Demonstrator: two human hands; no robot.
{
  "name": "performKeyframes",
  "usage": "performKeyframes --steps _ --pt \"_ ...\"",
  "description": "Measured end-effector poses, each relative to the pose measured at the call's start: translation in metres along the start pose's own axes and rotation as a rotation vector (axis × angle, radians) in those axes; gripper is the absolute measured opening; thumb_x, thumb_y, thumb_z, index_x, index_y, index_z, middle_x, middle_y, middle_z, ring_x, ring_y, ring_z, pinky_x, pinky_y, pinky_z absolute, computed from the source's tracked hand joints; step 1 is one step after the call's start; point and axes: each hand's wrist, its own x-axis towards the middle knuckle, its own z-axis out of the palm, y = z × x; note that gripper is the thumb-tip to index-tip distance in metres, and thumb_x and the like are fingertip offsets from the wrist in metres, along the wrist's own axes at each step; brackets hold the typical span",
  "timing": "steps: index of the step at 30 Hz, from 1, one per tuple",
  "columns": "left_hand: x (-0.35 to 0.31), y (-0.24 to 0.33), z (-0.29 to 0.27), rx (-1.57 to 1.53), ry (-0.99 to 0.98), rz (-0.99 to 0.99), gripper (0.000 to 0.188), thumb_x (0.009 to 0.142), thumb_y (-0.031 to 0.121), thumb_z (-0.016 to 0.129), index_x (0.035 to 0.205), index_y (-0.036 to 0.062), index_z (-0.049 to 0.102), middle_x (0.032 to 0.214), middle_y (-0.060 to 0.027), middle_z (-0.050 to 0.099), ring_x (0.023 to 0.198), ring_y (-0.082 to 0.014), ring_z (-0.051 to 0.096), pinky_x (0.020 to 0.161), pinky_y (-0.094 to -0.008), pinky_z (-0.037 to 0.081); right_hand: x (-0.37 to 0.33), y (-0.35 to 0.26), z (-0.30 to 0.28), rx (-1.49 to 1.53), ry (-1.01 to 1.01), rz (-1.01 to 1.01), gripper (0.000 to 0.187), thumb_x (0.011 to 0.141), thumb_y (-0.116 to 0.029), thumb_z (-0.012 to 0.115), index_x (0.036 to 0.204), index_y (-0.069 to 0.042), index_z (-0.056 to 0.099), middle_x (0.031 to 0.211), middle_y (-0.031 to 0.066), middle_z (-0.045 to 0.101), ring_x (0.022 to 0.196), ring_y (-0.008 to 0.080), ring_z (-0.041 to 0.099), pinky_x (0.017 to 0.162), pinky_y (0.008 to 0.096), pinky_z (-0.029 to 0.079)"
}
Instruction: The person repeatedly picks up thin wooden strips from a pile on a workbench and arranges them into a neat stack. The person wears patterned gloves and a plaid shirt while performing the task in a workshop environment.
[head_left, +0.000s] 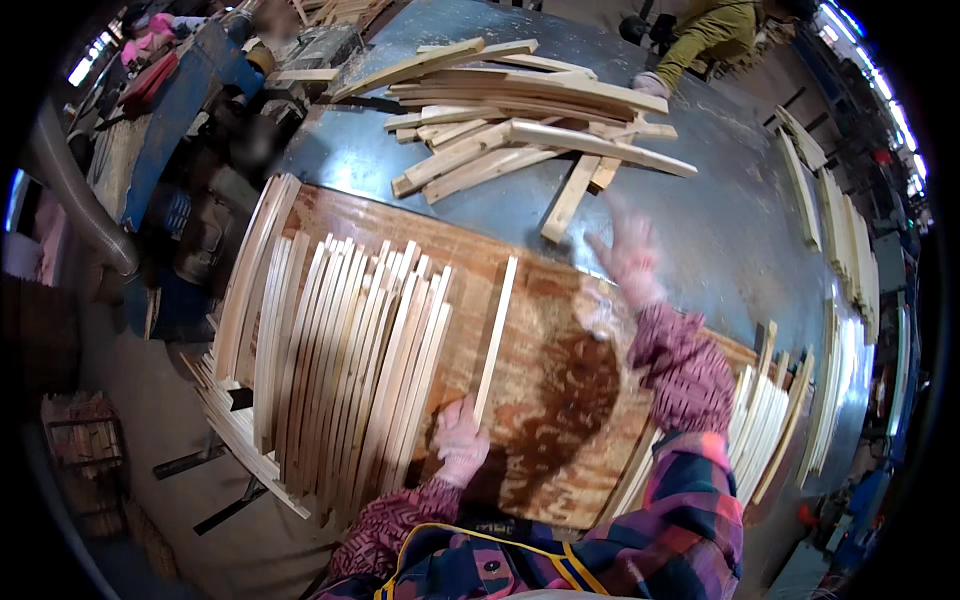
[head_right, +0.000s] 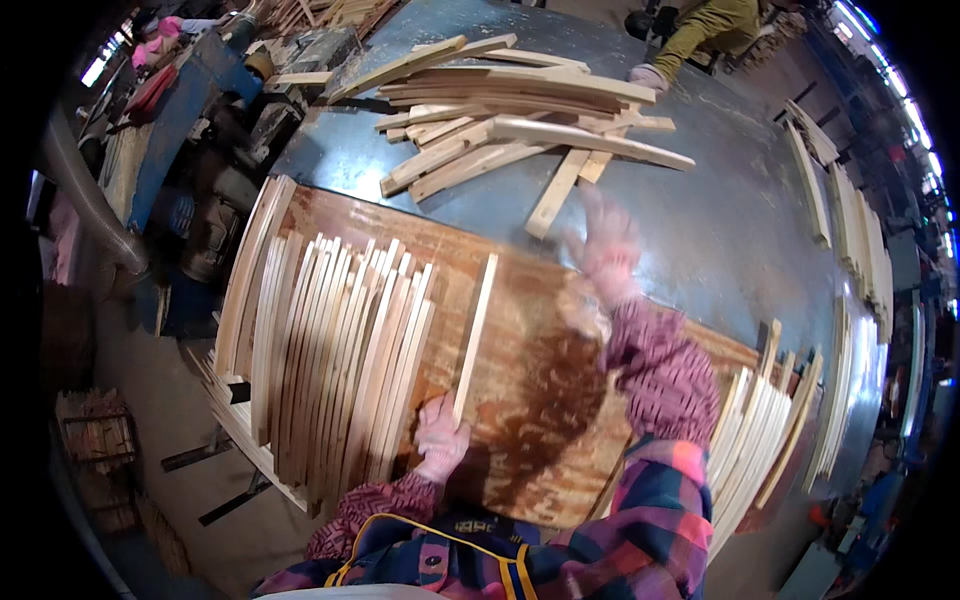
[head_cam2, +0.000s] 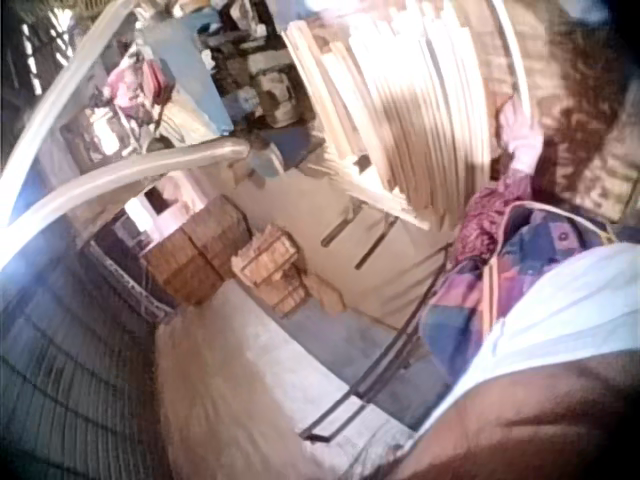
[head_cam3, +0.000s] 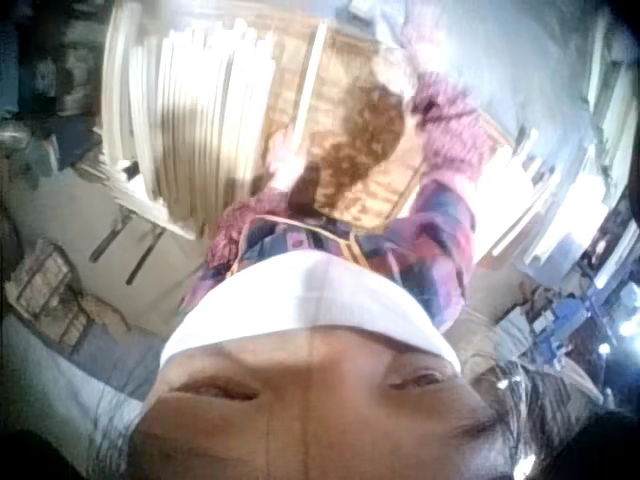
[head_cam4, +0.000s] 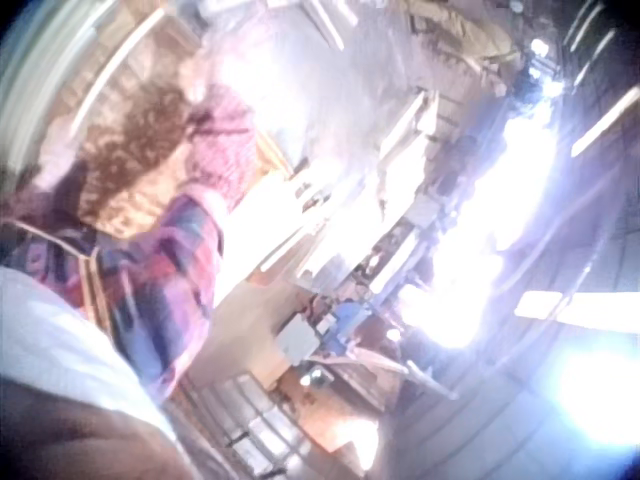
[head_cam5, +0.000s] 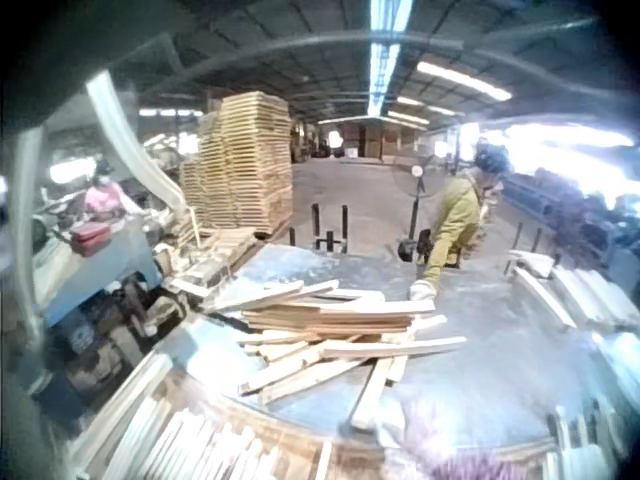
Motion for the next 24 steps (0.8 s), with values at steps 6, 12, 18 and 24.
performKeyframes --steps 6,12,18,24 --pt "0.004 0.009 -0.011 0.070 0.035 0.037 0.063 0.072 0.021 0.074 0.131 0.0053 0.057 0.120 -0.0165 0.057 0.110 -0.0375 0.054 0.090 -0.0457 0.049 0.255 0.004 -0.053 -0.505 -0.216 -0.085 0.105 0.069 -0.053 0.080 0.154 -0.019 0.029 0.152 0.0063 0.040 0.140 0.0316 0.035 0.109 0.0525 0.032" --pt "0.008 0.009 -0.010 0.097 -0.051 0.007 0.065 0.071 0.021 0.075 0.132 0.0050 0.056 0.120 -0.0183 0.058 0.107 -0.0390 0.056 0.085 -0.0469 0.052 0.346 0.057 0.065 0.001 -0.341 0.011 0.051 0.075 -0.043 0.074 0.122 -0.024 0.067 0.122 0.0077 0.069 0.112 0.0294 0.066 0.090 0.0462 0.054" --pt "0.001 0.009 -0.005 0.109 0.040 0.009 0.062 0.071 0.020 0.073 0.130 0.0082 0.057 0.116 -0.0160 0.058 0.107 -0.0382 0.055 0.086 -0.0477 0.049 0.223 0.017 0.023 0.137 -0.652 0.038 0.037 0.078 -0.025 0.067 0.110 -0.007 0.070 0.116 0.0207 0.067 0.110 0.0334 0.066 0.095 0.0397 0.053" --pt "0.005 -0.001 0.001 0.028 0.094 0.109 0.061 0.078 0.020 0.068 0.135 0.0049 0.052 0.121 -0.0165 0.056 0.112 -0.0377 0.052 0.093 -0.0470 0.047 0.025 0.014 0.016 0.502 -0.735 0.460 0.054 0.064 -0.028 0.086 0.104 0.003 0.067 0.097 0.0214 0.072 0.087 0.0270 0.072 0.074 0.0377 0.059"
